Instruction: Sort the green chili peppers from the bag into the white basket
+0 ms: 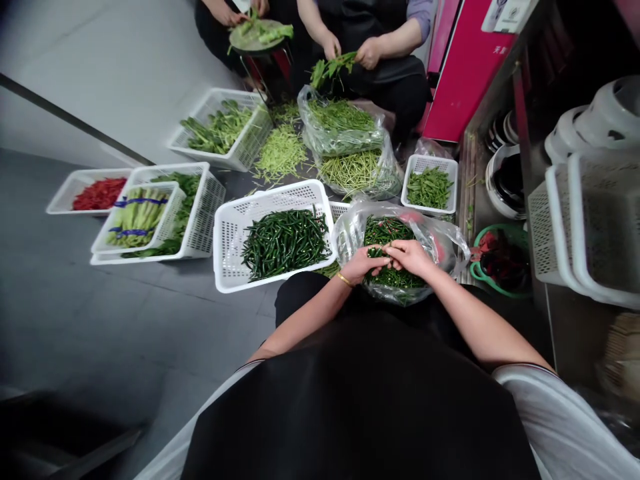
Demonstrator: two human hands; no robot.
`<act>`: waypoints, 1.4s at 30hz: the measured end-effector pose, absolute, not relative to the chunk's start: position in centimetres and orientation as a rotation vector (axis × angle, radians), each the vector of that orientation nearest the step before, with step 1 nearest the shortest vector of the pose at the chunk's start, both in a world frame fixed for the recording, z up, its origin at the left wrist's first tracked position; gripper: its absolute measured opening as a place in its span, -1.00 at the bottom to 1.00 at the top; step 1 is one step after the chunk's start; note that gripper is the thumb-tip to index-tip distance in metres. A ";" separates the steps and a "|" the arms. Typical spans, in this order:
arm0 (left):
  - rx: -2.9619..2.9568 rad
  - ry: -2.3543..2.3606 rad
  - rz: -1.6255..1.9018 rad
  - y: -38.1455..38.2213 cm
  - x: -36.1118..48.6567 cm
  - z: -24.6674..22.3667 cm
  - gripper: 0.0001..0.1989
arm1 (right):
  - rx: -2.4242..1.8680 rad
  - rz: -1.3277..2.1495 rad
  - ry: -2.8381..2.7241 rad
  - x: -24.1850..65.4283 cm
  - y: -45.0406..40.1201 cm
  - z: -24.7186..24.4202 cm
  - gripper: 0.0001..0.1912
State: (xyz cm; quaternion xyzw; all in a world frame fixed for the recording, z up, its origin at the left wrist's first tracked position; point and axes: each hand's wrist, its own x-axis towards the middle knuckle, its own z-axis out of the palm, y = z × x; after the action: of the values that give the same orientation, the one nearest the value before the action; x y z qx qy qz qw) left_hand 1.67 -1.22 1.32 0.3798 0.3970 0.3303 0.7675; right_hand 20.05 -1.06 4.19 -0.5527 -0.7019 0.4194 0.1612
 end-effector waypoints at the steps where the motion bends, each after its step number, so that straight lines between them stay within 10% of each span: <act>1: 0.826 0.854 0.657 -1.5 1.8 1.2 -0.62 | -1.606 1.018 -2.096 19.5 -1.8 4.2 -0.53; 5: 0.738 0.839 0.484 -2.3 1.5 1.0 -0.70 | -1.735 0.514 -2.532 19.2 -3.1 4.0 -0.58; 10: 0.487 0.873 0.565 -1.6 -0.1 1.3 -0.86 | -1.955 0.737 -2.893 21.7 0.6 3.0 -0.64; 21: 0.341 0.887 0.714 -0.4 0.2 1.3 -0.65 | -1.812 0.321 -2.567 21.7 3.1 3.2 -0.59; 35: 0.878 0.852 0.623 -1.4 0.2 1.9 -0.67 | -1.424 1.821 -1.454 19.0 -1.9 2.8 -0.29; 42: 0.506 0.978 0.648 -1.8 0.4 1.5 -0.70 | -1.808 0.480 -2.472 17.7 -1.0 3.2 -0.44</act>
State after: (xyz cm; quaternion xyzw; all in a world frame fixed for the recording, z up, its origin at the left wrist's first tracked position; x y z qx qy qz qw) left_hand 0.39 -1.75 1.51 0.2360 0.4564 0.3024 0.8029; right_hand 17.66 -0.99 3.21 -0.5831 -0.7973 0.1548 0.0210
